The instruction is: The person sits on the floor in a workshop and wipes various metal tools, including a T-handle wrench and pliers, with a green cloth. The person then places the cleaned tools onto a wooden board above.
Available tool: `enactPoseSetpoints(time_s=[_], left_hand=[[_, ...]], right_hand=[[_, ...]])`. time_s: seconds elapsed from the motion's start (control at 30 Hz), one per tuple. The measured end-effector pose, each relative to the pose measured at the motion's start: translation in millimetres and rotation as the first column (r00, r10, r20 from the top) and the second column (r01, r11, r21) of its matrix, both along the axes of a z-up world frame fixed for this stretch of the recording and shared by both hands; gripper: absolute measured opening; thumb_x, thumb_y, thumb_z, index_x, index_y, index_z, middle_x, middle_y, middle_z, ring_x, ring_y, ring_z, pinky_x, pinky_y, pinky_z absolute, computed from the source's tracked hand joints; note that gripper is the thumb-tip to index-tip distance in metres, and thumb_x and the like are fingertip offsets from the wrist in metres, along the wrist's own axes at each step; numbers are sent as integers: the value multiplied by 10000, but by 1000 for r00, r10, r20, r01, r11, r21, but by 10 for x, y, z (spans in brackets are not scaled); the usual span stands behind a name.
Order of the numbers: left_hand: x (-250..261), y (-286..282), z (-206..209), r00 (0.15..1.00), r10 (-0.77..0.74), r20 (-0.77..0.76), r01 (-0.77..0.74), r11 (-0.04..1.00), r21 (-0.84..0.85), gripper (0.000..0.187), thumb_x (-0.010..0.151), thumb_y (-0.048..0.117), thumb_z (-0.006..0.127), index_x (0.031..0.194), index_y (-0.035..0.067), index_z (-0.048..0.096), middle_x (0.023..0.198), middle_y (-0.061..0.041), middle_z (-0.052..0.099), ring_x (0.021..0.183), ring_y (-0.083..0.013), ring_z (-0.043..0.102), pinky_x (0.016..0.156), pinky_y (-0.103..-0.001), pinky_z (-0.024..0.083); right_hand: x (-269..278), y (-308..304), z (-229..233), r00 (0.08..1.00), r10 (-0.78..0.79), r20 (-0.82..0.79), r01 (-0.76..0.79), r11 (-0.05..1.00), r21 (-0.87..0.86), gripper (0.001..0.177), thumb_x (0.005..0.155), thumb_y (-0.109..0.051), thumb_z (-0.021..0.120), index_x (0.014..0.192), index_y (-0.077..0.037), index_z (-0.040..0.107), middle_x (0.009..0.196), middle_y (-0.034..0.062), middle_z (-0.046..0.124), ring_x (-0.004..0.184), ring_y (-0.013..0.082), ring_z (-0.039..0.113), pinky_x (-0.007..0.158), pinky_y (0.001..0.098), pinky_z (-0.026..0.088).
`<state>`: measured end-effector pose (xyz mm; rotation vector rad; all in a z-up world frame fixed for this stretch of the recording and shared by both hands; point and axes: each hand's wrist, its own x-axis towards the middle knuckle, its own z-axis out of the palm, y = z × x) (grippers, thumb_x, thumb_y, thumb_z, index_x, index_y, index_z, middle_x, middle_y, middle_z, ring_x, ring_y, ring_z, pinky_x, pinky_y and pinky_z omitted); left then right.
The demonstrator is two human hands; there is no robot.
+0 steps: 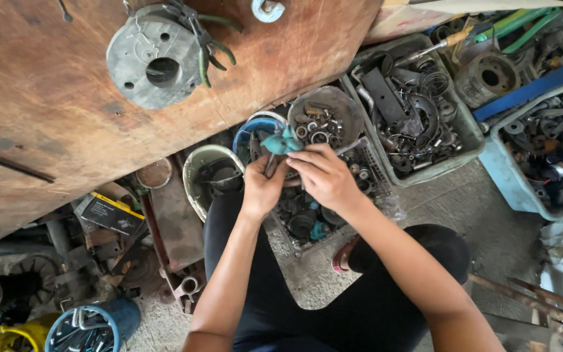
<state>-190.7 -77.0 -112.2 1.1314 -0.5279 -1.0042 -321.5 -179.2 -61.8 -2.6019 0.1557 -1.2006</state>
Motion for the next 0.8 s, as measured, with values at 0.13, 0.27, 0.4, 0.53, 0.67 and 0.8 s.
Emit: enactPoseSetpoints(time_s=[0.13,0.27,0.4,0.53,0.67,0.8], left_hand=[[-57,40,-204,979,69,191,-69,998,-8,175,1044,63,592,946,-39,695,772,-3,663,662,-48,585,555,-237,520],[-130,38,-90,943,114,313,-114,993,-16,204,1064,104,619,924,-35,671,716,33,563,646,-27,457,533,-225,391],[-85,44,-7,934,56,353,-58,998,-6,278,1077,176,559,936,-40,663,712,23,608,658,-35,495,558,-253,432],[40,55,243,947,-158,281,128,984,121,364,1077,230,502,902,-35,679,728,-5,708,670,-63,658,627,-259,561],[255,7,449,757,-135,639,48,987,152,273,1059,194,619,953,-48,688,655,-62,578,638,-93,510,579,-283,426],[321,-133,521,889,-72,452,74,997,13,251,966,152,743,1119,-42,697,801,1,665,702,-40,559,572,-223,471]], right_hand=[[2,104,189,1000,-7,-29,11,994,108,307,813,81,750,1100,-30,743,1122,89,728,1052,300,685,910,373,587],[34,164,136,999,-34,29,23,948,317,250,881,78,721,1104,-33,737,1124,120,733,1037,242,716,904,320,599],[49,43,-213,990,20,139,-135,408,903,119,949,34,711,1063,1,695,1035,78,698,953,128,690,860,279,599],[27,-177,-415,977,94,191,-199,90,976,141,929,23,734,1050,-2,666,995,44,727,938,95,702,855,233,578],[-21,-161,-340,982,115,149,-163,119,979,208,898,44,762,1079,5,666,973,38,707,853,76,658,741,222,539],[-39,-123,-168,976,207,71,-105,159,982,198,909,32,764,1080,24,662,965,42,712,864,71,664,743,217,547]])
